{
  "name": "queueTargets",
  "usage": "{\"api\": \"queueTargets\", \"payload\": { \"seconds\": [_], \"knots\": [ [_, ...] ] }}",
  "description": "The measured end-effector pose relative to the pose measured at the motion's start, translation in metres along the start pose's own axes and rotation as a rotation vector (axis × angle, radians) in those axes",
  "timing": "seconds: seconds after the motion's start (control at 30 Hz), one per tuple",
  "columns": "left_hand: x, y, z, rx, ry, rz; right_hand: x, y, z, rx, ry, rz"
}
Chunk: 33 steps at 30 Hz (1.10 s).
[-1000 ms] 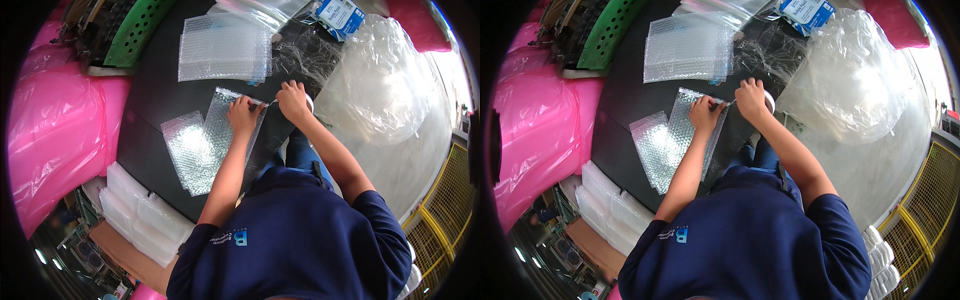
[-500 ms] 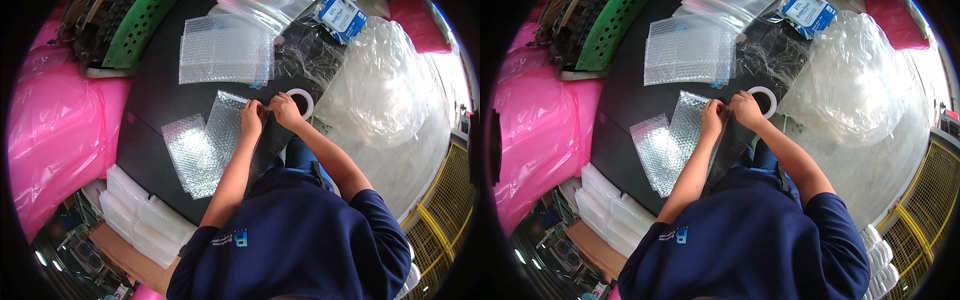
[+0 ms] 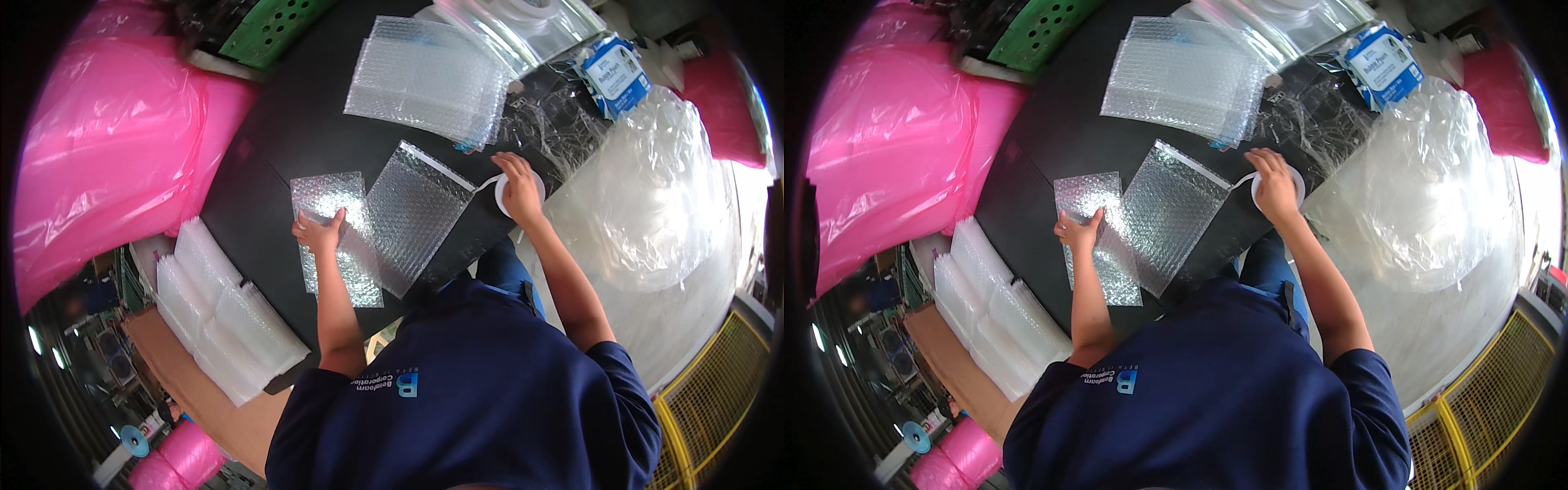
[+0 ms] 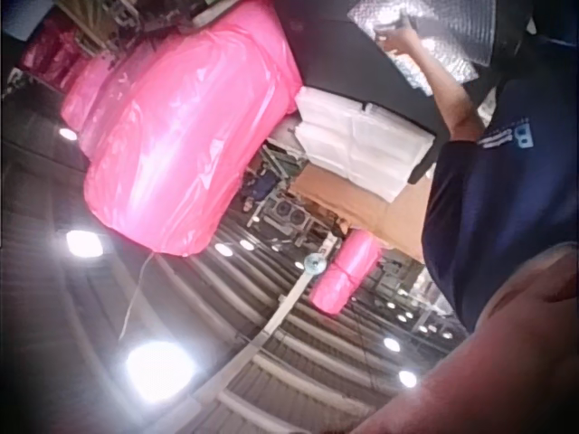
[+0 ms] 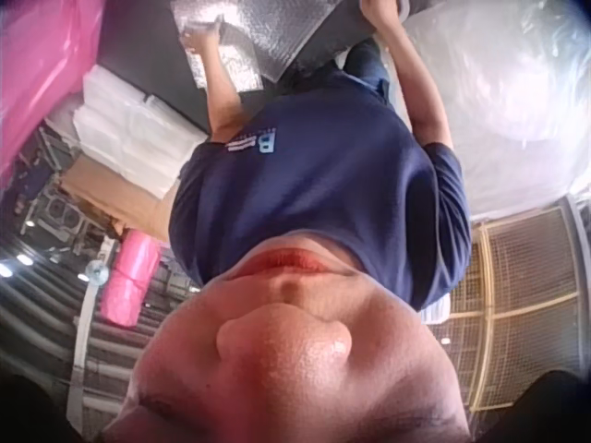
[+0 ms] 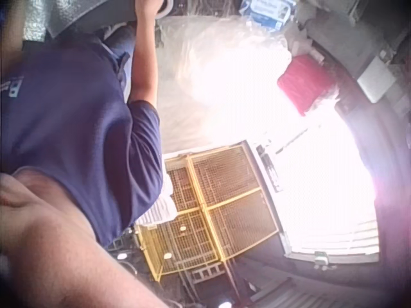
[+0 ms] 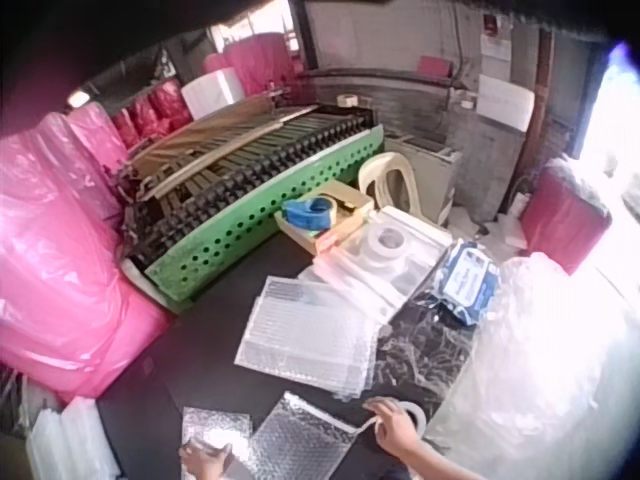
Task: The person repeatedly picks up sheets of bubble wrap, applies clear tape to seal the edges, and stacks the finished pieces on a table. The person handles bubble wrap and tape throughout the clip, working at a table in a warehouse-like setting.
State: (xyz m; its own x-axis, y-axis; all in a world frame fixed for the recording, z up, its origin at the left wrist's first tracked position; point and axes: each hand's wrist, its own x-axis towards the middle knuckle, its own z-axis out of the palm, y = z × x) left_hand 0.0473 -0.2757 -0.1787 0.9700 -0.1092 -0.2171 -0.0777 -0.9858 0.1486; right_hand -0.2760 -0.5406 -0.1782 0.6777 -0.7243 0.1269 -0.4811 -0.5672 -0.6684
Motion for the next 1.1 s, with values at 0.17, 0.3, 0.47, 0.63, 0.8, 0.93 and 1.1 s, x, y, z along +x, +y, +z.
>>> {"api": "queueTargets", "payload": {
  "seconds": [0.17,0.3,0.47,0.63,0.8,0.93,1.1],
  "knots": [
    [0.017,-0.011,-0.025,0.195,-0.064,-0.186,-0.025,0.032,0.009,-0.393,-0.004,-0.035],
    [0.026,-0.015,-0.147,0.204,0.339,0.290,-0.007,0.018,-0.028,-0.196,-0.228,0.117],
    [-0.081,0.057,-0.259,-0.022,0.451,0.829,-0.022,0.025,-0.073,0.103,-0.194,0.261],
    [-0.153,0.129,-0.200,-0.222,0.205,1.094,-0.049,0.013,-0.096,0.128,0.092,0.444],
    [-0.216,0.135,-0.067,-0.049,-0.147,1.336,-0.059,-0.018,-0.102,0.183,0.254,0.489],
    [-0.246,0.114,0.054,-0.014,-0.471,1.328,-0.074,-0.043,-0.100,0.261,0.342,0.511],
    [-0.228,0.138,0.090,-0.555,-0.760,0.938,-0.095,-0.058,-0.089,0.130,0.167,0.332]
  ]
}}
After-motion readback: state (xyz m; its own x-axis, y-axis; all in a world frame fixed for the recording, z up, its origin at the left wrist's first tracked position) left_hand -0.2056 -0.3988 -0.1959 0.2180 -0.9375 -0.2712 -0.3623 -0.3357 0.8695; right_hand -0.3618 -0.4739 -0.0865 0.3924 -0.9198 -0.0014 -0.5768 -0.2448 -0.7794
